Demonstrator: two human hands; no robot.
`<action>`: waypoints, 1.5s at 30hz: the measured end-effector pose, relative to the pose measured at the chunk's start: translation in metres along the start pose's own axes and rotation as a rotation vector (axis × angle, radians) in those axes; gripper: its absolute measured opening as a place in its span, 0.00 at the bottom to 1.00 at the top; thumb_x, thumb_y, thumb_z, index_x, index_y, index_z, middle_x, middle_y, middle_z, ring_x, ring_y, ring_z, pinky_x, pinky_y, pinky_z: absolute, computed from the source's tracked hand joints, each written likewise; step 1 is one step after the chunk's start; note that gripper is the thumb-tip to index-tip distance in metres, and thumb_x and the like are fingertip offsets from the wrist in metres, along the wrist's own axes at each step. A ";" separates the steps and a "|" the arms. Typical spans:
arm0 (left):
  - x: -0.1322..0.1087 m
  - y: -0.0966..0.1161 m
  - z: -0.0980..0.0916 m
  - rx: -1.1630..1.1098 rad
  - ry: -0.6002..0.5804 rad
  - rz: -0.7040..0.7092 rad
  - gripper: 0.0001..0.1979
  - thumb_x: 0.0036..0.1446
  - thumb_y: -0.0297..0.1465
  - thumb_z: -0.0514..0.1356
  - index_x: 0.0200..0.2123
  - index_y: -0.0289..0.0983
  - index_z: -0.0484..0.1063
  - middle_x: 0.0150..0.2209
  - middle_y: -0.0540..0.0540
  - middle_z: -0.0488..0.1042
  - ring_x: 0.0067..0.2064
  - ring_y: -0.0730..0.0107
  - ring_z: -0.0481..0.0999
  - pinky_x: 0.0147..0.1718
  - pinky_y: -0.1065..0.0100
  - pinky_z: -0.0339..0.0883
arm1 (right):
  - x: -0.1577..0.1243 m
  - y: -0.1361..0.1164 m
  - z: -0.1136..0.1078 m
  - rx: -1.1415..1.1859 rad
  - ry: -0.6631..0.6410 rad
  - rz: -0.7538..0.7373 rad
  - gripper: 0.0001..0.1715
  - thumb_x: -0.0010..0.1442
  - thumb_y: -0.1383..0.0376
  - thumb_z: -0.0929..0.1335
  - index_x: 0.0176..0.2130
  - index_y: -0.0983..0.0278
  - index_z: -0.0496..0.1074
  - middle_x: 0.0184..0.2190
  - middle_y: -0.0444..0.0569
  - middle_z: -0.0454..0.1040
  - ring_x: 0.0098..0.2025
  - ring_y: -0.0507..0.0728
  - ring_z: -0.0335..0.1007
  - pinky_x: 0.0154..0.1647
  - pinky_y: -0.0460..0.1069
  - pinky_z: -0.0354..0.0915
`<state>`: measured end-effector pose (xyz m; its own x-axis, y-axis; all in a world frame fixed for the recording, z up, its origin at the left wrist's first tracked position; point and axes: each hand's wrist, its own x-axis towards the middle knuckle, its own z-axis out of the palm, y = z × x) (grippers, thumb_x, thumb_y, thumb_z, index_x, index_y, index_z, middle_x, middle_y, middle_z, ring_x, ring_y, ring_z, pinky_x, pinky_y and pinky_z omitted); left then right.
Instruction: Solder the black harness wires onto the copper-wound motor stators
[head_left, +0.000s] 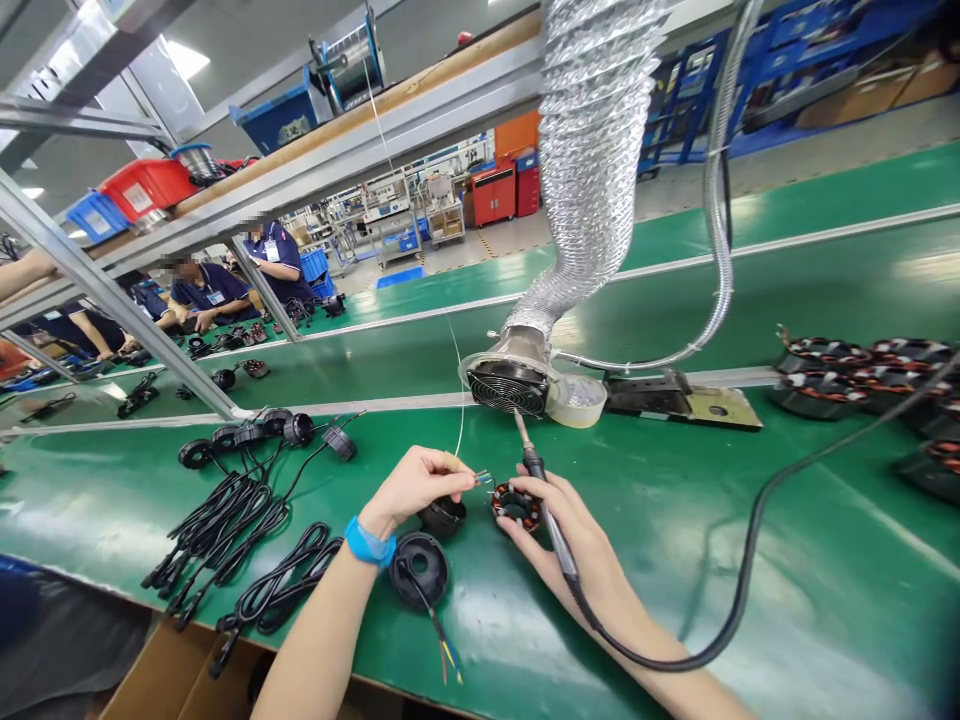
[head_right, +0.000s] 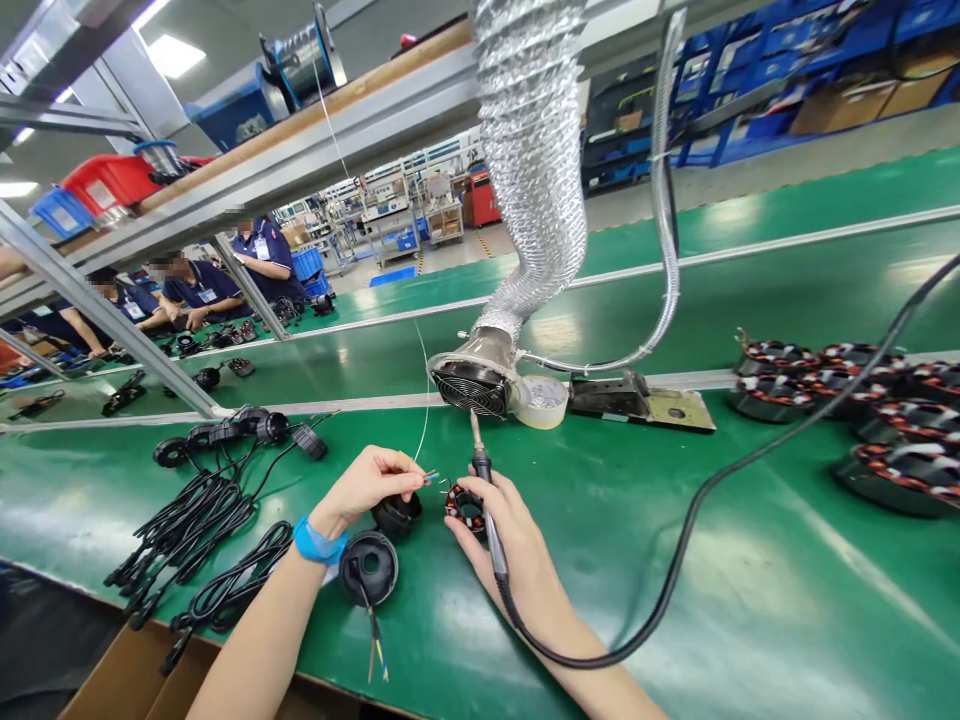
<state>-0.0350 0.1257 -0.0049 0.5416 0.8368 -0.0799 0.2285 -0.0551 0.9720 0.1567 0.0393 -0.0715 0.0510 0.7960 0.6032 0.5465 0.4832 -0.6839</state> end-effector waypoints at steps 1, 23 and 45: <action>-0.001 0.000 0.001 -0.012 -0.008 -0.007 0.22 0.46 0.46 0.70 0.30 0.30 0.79 0.21 0.48 0.72 0.25 0.75 0.67 0.29 0.71 0.61 | 0.003 -0.004 0.001 0.016 0.037 0.003 0.15 0.65 0.63 0.67 0.52 0.58 0.66 0.54 0.55 0.69 0.54 0.62 0.72 0.52 0.56 0.71; -0.002 -0.011 0.012 -0.170 0.086 0.071 0.18 0.52 0.42 0.67 0.31 0.30 0.78 0.27 0.46 0.75 0.29 0.74 0.68 0.33 0.70 0.61 | 0.020 -0.026 0.031 0.463 0.288 0.489 0.26 0.50 0.51 0.77 0.42 0.61 0.68 0.25 0.45 0.76 0.25 0.57 0.76 0.28 0.50 0.73; -0.006 -0.006 0.021 -0.152 0.088 0.066 0.21 0.51 0.46 0.68 0.32 0.30 0.79 0.26 0.47 0.74 0.29 0.74 0.68 0.33 0.70 0.62 | 0.022 -0.033 0.027 0.581 0.401 0.600 0.28 0.44 0.54 0.80 0.40 0.62 0.70 0.24 0.47 0.78 0.23 0.57 0.77 0.25 0.47 0.73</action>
<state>-0.0228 0.1091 -0.0151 0.4768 0.8790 -0.0021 0.0666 -0.0338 0.9972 0.1173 0.0507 -0.0469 0.5346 0.8387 0.1039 -0.1644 0.2238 -0.9607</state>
